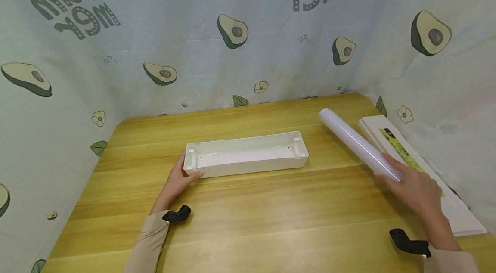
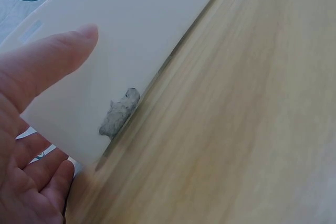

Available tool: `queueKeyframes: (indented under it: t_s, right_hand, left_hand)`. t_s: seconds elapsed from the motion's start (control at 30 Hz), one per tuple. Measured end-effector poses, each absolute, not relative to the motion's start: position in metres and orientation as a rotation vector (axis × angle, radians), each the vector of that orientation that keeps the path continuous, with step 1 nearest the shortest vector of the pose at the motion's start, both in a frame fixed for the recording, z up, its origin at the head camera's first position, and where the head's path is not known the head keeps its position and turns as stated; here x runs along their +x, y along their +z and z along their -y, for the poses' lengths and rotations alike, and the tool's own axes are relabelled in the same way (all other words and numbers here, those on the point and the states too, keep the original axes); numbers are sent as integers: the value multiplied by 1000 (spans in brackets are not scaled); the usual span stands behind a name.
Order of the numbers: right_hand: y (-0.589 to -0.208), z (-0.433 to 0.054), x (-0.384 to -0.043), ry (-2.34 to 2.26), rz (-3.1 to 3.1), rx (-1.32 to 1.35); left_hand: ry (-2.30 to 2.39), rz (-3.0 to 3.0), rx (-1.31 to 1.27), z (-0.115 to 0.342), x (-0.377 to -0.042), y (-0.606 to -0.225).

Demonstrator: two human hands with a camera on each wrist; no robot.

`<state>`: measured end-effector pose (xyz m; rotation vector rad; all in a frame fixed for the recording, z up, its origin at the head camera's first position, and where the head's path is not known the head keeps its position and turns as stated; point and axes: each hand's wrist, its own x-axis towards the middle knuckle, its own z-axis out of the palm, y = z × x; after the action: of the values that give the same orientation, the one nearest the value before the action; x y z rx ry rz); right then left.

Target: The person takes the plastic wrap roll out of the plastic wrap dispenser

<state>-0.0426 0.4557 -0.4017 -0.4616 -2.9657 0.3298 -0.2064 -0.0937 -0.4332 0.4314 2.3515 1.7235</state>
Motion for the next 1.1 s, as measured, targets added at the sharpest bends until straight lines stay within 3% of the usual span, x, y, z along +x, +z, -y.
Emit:
queueKeyframes:
  t_s: [1.1]
  right_hand:
    - [-399,-448,-33,324,2949,-601]
  left_hand:
    - [1654,-2401,404,93,-203,-430]
